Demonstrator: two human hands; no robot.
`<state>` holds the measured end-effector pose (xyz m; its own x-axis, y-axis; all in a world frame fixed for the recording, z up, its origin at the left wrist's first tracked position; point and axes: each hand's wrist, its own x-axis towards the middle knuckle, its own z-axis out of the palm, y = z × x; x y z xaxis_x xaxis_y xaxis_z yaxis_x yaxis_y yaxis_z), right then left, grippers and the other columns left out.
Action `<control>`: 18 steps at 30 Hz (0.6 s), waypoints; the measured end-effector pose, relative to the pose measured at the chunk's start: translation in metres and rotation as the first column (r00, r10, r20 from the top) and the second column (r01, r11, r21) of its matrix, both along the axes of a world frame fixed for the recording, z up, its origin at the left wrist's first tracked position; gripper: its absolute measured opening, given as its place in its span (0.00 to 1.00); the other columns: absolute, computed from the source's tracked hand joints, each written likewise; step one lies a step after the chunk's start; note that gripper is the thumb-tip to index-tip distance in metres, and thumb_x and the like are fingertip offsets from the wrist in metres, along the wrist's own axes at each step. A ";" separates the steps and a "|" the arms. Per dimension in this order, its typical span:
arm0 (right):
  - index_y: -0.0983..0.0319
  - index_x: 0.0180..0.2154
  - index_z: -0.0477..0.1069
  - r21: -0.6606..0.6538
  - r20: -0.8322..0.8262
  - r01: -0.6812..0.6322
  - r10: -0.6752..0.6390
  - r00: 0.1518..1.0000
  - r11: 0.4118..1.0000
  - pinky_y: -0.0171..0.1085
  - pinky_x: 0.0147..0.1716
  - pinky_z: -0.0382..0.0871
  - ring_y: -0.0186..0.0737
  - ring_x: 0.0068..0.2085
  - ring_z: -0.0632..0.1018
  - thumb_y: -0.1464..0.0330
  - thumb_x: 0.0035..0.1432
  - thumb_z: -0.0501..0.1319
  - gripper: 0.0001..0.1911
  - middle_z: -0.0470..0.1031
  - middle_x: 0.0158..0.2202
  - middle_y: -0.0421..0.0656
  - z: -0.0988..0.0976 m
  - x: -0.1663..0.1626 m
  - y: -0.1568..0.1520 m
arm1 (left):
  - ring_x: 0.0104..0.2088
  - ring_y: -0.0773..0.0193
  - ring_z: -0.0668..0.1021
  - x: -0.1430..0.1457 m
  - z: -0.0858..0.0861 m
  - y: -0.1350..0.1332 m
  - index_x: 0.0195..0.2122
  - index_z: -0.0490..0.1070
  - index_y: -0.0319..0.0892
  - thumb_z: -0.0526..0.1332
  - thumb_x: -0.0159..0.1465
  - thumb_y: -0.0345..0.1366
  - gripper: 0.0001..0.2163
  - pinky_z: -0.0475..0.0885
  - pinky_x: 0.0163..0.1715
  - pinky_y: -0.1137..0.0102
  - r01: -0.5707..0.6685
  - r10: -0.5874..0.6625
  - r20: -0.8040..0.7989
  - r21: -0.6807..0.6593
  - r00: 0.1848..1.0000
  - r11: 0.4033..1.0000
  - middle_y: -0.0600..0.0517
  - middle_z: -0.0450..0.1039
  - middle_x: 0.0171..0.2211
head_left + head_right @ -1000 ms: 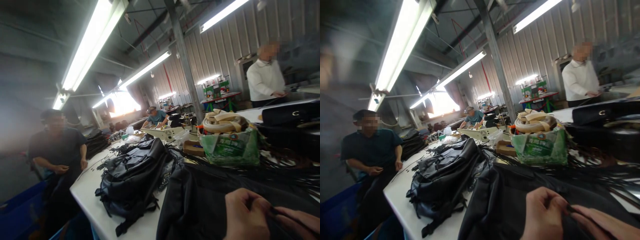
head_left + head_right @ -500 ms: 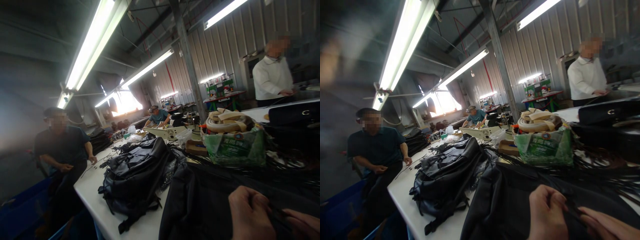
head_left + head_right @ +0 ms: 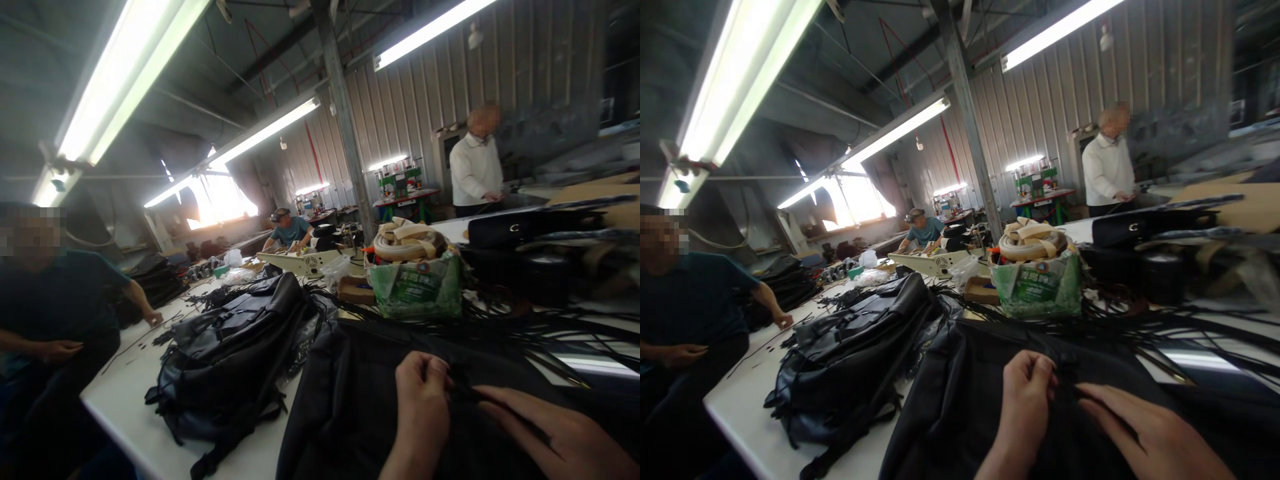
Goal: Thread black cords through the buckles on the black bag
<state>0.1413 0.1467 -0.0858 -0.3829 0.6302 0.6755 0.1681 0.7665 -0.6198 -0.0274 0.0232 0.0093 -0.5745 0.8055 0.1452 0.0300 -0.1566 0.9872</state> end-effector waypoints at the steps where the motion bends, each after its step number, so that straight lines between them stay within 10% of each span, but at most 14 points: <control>1: 0.47 0.50 0.92 -0.006 0.059 -0.050 0.050 0.997 0.999 0.46 0.46 0.91 0.58 0.47 0.91 0.35 0.71 0.66 0.28 0.89 0.51 0.56 0.005 0.001 -0.001 | 0.27 0.65 0.70 -0.002 -0.001 0.002 0.38 0.77 0.39 0.68 0.66 0.65 0.28 0.63 0.29 0.66 0.013 -0.013 0.031 -0.011 0.999 1.000 0.49 0.75 0.30; 7: 0.53 0.53 0.89 -0.078 0.114 -0.059 0.068 0.991 0.995 0.46 0.53 0.88 0.55 0.50 0.91 0.50 0.79 0.64 0.20 0.89 0.52 0.46 0.055 0.014 -0.032 | 0.27 0.65 0.74 -0.003 0.001 -0.002 0.46 0.80 0.35 0.64 0.58 0.81 0.46 0.63 0.26 0.70 0.076 -0.072 0.156 -0.021 0.985 0.997 0.44 0.78 0.35; 18: 0.56 0.53 0.87 -0.151 0.102 -0.136 0.152 0.983 0.979 0.39 0.48 0.77 0.47 0.48 0.89 0.64 0.79 0.66 0.10 0.89 0.48 0.42 0.076 0.010 -0.058 | 0.28 0.66 0.70 -0.007 -0.010 -0.006 0.44 0.89 0.38 0.81 0.56 0.64 0.31 0.63 0.28 0.72 0.192 -0.192 0.066 0.008 0.979 0.981 0.48 0.79 0.32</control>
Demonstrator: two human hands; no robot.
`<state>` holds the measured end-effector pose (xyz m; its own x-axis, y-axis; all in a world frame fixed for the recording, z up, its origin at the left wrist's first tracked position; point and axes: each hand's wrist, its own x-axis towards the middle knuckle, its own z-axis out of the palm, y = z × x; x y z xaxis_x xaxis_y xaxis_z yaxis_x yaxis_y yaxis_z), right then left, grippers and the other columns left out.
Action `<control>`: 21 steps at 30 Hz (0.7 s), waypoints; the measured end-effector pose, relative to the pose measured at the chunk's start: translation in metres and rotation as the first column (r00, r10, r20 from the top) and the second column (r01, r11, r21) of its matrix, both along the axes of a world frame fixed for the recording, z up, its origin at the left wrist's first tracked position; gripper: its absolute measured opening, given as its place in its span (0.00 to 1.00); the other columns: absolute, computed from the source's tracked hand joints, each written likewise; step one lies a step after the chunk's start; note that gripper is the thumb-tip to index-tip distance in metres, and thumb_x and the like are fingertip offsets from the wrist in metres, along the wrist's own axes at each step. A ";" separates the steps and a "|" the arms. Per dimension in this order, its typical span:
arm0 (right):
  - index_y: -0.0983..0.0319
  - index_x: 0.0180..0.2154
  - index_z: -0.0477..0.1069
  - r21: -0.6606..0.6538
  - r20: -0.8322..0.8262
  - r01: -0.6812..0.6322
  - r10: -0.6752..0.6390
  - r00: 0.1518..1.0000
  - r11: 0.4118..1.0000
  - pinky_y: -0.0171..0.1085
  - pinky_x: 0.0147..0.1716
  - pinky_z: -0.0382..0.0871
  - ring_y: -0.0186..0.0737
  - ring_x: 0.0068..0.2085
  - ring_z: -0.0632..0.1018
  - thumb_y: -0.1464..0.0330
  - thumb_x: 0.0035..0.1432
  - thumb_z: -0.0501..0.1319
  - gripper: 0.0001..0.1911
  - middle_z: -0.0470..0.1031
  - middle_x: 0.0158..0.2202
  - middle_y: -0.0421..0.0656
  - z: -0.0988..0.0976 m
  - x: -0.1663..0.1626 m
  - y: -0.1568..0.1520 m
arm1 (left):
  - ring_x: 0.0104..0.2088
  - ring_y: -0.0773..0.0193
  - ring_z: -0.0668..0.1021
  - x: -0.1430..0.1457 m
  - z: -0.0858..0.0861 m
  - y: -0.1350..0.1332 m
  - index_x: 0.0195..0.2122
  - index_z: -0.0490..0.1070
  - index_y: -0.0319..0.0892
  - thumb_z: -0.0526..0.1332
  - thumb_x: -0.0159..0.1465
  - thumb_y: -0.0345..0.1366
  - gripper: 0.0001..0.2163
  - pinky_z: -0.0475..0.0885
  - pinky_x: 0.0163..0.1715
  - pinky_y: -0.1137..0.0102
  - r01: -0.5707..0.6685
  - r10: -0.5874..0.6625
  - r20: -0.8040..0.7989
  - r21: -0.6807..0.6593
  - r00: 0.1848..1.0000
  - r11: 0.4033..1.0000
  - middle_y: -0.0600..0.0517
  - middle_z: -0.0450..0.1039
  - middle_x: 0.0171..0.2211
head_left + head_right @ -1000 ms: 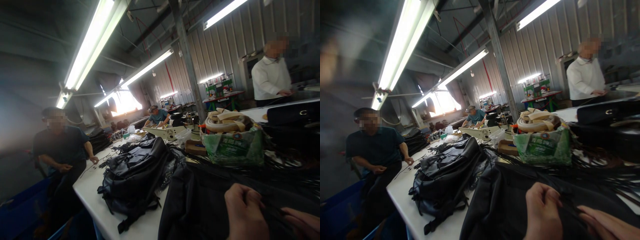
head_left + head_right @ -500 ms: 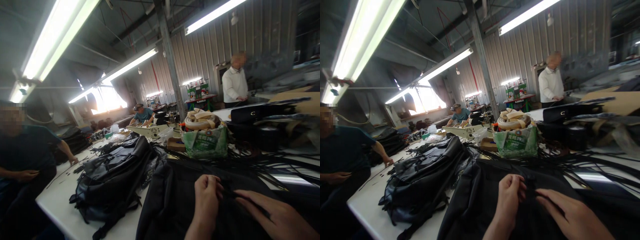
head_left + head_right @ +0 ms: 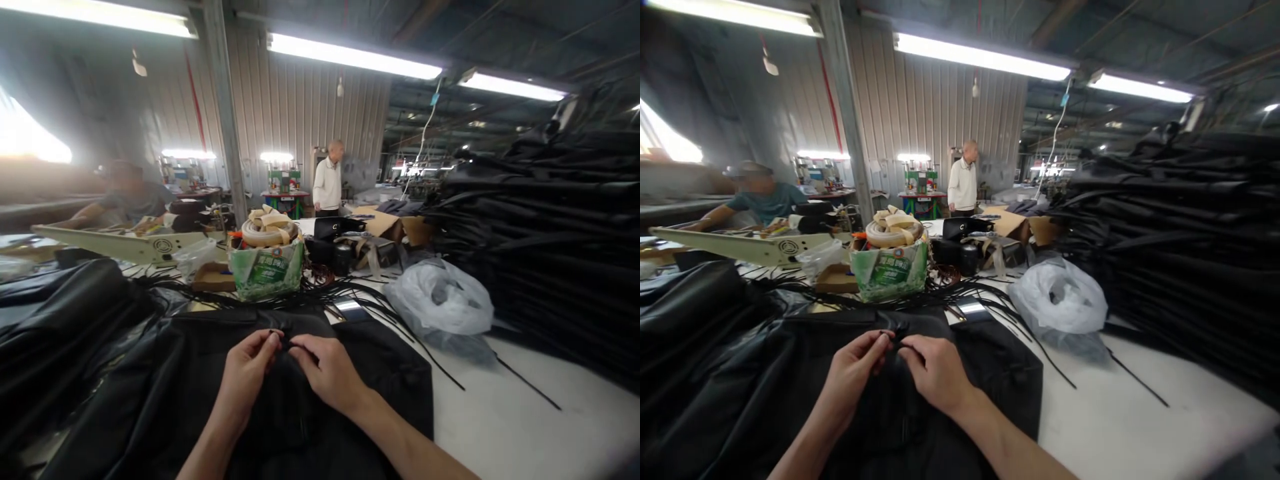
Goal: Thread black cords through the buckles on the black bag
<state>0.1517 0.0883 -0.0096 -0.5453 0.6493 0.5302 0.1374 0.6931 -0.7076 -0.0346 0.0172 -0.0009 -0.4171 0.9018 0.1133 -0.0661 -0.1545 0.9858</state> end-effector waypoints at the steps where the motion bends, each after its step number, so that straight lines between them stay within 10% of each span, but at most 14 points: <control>1: 0.55 0.54 0.87 -0.004 0.005 -0.003 0.003 1.000 1.000 0.38 0.47 0.76 0.46 0.47 0.89 0.64 0.80 0.66 0.10 0.89 0.48 0.41 0.001 0.000 -0.001 | 0.28 0.66 0.70 0.000 0.001 -0.001 0.44 0.89 0.38 0.80 0.57 0.64 0.31 0.62 0.28 0.72 -0.002 0.002 -0.015 -0.002 1.000 1.000 0.48 0.78 0.31; 13: 0.46 0.57 0.89 -0.074 -0.034 -0.005 0.002 0.999 0.997 0.37 0.46 0.79 0.45 0.47 0.91 0.63 0.78 0.69 0.12 0.90 0.50 0.36 0.004 0.001 -0.003 | 0.30 0.64 0.69 0.004 0.006 -0.006 0.42 0.90 0.38 0.81 0.55 0.64 0.31 0.62 0.30 0.71 -0.016 0.013 -0.055 -0.038 0.998 0.999 0.47 0.78 0.31; 21: 0.57 0.62 0.85 -0.014 -0.118 0.092 -0.093 0.989 0.996 0.42 0.55 0.78 0.48 0.52 0.86 0.58 0.83 0.61 0.19 0.87 0.53 0.47 0.013 0.007 0.006 | 0.31 0.63 0.73 -0.001 0.003 -0.004 0.43 0.89 0.39 0.82 0.53 0.65 0.32 0.65 0.31 0.72 -0.115 0.114 -0.011 -0.061 0.993 0.992 0.47 0.80 0.33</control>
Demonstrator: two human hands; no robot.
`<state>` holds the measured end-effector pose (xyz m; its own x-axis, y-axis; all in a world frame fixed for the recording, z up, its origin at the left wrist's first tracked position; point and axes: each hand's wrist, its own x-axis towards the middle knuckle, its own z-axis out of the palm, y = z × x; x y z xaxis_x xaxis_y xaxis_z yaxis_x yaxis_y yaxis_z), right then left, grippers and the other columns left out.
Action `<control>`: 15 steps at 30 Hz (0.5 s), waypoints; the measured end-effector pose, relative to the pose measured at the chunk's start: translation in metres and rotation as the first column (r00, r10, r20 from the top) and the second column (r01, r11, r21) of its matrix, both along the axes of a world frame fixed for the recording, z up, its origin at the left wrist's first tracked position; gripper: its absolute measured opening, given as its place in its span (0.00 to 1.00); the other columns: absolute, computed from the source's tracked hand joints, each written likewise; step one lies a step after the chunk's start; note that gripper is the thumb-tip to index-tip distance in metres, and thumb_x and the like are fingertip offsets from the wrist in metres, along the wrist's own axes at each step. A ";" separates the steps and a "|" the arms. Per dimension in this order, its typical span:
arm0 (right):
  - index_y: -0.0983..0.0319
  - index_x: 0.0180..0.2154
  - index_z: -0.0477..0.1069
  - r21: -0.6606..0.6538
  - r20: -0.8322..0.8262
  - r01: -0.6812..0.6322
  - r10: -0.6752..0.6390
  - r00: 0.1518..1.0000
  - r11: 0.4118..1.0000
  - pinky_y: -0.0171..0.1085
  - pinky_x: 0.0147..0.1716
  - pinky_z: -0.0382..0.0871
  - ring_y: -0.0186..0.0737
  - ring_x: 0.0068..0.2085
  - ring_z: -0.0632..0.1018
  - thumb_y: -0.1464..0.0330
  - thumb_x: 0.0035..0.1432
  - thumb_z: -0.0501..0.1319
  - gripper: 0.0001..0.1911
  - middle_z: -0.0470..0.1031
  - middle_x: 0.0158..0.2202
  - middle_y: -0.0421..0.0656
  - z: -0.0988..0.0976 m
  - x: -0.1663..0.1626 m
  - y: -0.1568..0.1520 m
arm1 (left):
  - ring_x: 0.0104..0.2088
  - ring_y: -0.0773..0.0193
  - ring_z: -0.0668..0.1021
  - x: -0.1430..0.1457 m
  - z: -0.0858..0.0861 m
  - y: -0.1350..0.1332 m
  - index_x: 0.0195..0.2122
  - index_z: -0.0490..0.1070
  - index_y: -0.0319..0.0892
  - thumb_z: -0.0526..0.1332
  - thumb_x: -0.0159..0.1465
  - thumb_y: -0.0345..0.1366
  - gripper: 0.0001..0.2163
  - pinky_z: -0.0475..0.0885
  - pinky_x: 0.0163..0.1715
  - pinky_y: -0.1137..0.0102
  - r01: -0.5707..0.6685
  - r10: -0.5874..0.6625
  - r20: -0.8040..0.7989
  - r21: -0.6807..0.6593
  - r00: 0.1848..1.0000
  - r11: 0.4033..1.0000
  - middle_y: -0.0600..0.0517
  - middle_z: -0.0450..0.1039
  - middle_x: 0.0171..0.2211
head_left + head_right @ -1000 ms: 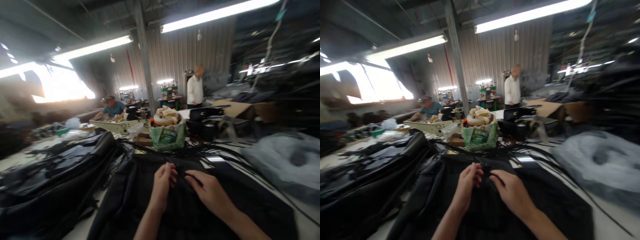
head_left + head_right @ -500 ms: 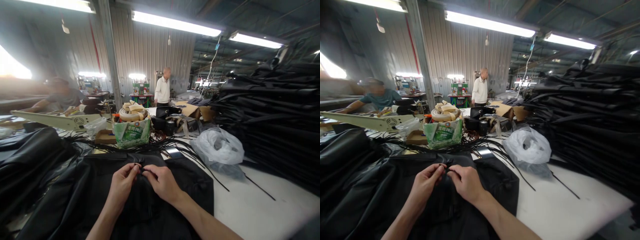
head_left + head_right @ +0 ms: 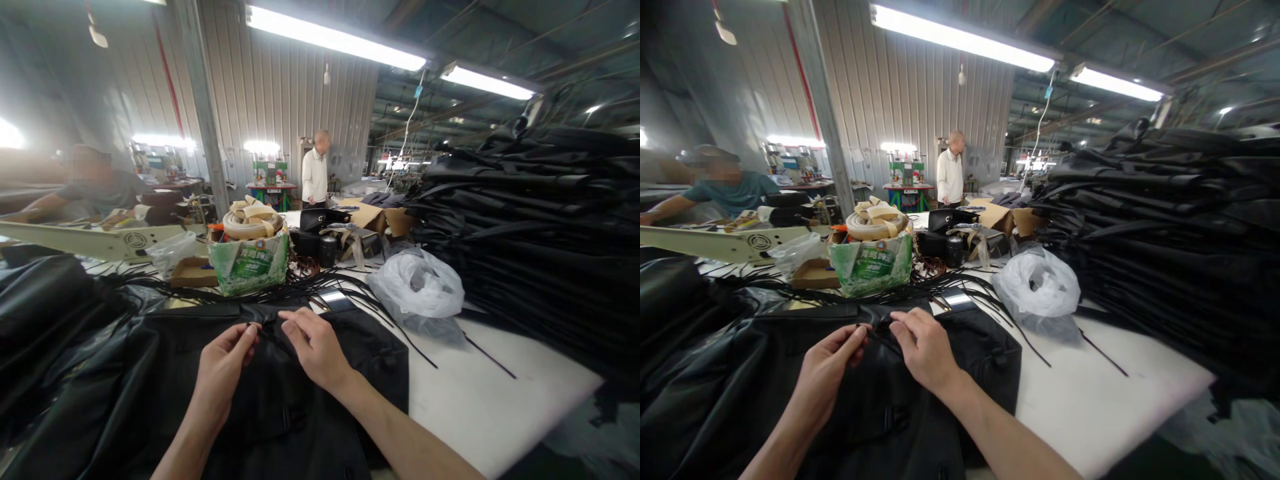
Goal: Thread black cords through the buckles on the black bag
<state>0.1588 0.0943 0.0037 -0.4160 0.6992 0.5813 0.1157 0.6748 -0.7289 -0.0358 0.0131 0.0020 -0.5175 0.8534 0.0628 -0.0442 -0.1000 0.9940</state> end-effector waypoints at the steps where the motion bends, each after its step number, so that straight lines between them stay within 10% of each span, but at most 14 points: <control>1: 0.57 0.61 0.86 -0.010 -0.006 0.056 -0.056 0.998 0.998 0.42 0.57 0.77 0.48 0.54 0.85 0.58 0.83 0.60 0.19 0.86 0.53 0.47 0.002 0.003 0.005 | 0.31 0.63 0.73 -0.001 -0.001 0.001 0.43 0.89 0.38 0.82 0.52 0.65 0.33 0.65 0.30 0.72 -0.012 0.012 0.011 -0.005 1.000 1.000 0.47 0.80 0.33; 6: 0.60 0.36 0.83 -0.184 0.149 0.250 -0.224 0.963 0.951 0.39 0.42 0.71 0.46 0.38 0.83 0.61 0.81 0.61 0.20 0.84 0.35 0.44 0.007 0.022 0.028 | 0.31 0.64 0.72 -0.002 -0.003 0.001 0.42 0.89 0.37 0.84 0.48 0.65 0.35 0.65 0.28 0.72 -0.021 0.022 0.055 -0.027 0.998 0.999 0.46 0.80 0.33; 15: 0.62 0.32 0.83 -0.315 0.372 -0.081 0.202 0.906 0.946 0.35 0.35 0.65 0.38 0.33 0.79 0.56 0.81 0.67 0.25 0.82 0.31 0.39 0.015 0.019 0.010 | 0.29 0.65 0.71 -0.002 -0.003 0.001 0.42 0.89 0.36 0.85 0.46 0.65 0.36 0.64 0.27 0.73 0.000 0.004 0.086 -0.039 0.996 0.999 0.45 0.80 0.33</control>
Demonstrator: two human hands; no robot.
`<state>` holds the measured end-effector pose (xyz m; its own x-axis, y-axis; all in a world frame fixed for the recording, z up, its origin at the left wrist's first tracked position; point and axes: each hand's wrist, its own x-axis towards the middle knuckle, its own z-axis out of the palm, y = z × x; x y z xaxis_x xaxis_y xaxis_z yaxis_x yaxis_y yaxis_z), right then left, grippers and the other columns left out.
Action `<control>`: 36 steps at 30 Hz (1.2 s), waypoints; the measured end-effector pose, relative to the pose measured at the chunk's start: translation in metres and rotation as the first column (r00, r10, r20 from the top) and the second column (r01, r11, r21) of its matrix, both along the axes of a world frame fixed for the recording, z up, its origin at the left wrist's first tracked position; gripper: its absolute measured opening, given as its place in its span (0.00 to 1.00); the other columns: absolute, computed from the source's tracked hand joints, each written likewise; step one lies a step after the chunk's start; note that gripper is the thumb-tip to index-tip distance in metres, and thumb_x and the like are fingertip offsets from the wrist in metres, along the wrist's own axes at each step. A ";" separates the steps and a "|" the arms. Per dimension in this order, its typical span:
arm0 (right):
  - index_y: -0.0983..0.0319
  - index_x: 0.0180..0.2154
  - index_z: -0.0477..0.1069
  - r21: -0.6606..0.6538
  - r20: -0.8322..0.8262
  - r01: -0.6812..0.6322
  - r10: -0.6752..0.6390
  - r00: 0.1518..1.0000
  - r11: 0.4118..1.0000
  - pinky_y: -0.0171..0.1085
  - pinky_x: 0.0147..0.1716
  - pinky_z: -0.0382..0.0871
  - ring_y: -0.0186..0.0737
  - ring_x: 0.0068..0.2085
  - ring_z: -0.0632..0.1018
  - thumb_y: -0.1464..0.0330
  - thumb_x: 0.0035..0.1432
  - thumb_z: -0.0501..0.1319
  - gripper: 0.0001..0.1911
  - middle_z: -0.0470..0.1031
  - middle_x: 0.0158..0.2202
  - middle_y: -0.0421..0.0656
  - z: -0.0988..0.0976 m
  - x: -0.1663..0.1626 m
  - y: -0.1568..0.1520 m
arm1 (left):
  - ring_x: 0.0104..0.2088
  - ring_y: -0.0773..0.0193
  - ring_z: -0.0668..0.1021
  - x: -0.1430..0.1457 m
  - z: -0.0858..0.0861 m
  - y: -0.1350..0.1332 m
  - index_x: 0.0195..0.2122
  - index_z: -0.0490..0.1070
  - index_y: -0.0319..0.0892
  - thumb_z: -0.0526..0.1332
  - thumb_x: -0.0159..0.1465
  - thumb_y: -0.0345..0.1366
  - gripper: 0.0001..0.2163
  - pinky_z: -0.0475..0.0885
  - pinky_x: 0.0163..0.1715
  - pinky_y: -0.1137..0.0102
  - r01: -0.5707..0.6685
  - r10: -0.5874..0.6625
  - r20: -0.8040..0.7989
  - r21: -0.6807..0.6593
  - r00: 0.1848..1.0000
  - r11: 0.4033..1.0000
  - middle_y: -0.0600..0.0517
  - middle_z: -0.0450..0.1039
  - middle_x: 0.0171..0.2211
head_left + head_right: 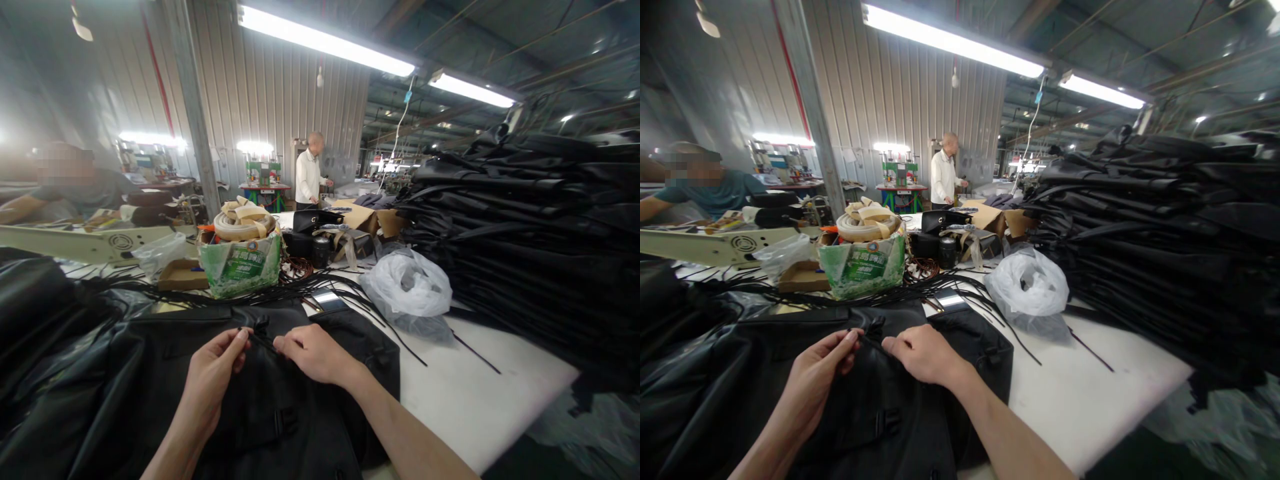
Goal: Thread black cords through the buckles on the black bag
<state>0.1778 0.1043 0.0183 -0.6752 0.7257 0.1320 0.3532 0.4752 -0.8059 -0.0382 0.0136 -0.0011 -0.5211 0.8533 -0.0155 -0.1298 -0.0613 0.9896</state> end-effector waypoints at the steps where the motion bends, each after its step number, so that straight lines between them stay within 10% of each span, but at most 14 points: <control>1: 0.61 0.33 0.84 -0.006 0.019 -0.008 0.008 1.000 1.000 0.35 0.35 0.65 0.38 0.34 0.79 0.57 0.78 0.70 0.21 0.83 0.32 0.39 0.000 0.000 -0.001 | 0.29 0.65 0.72 0.000 0.000 0.000 0.42 0.89 0.36 0.85 0.46 0.65 0.36 0.64 0.27 0.73 0.002 -0.002 0.005 -0.002 1.000 1.000 0.45 0.80 0.33; 4: 0.59 0.42 0.88 -0.104 0.014 -0.042 0.043 0.999 0.994 0.34 0.36 0.68 0.40 0.37 0.81 0.62 0.68 0.79 0.07 0.85 0.36 0.38 0.000 0.003 0.000 | 0.29 0.65 0.72 0.000 0.000 0.001 0.43 0.89 0.36 0.85 0.45 0.65 0.37 0.64 0.26 0.73 0.006 -0.006 0.018 -0.003 1.000 1.000 0.45 0.80 0.33; 13: 0.59 0.54 0.85 -0.075 0.136 0.060 -0.050 0.990 0.995 0.34 0.31 0.61 0.36 0.35 0.77 0.63 0.42 0.91 0.38 0.83 0.39 0.36 -0.008 0.001 0.002 | 0.29 0.64 0.73 -0.002 0.002 0.003 0.44 0.86 0.33 0.82 0.45 0.72 0.43 0.66 0.25 0.72 -0.112 0.110 0.096 0.013 0.989 0.994 0.46 0.79 0.32; 36: 0.56 0.41 0.88 -0.007 0.120 -0.005 0.005 0.993 1.000 0.34 0.33 0.63 0.39 0.37 0.77 0.69 0.43 0.89 0.22 0.82 0.39 0.38 -0.011 -0.001 0.005 | 0.26 0.68 0.73 -0.010 0.002 0.007 0.47 0.82 0.33 0.84 0.40 0.71 0.48 0.65 0.23 0.73 -0.318 0.287 0.254 0.091 0.924 0.944 0.50 0.78 0.32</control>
<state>0.1773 0.1091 0.0074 -0.6895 0.7229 0.0447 0.4455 0.4720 -0.7608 -0.0480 0.0207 0.0013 -0.7494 0.6584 -0.0700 -0.3122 -0.2582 0.9143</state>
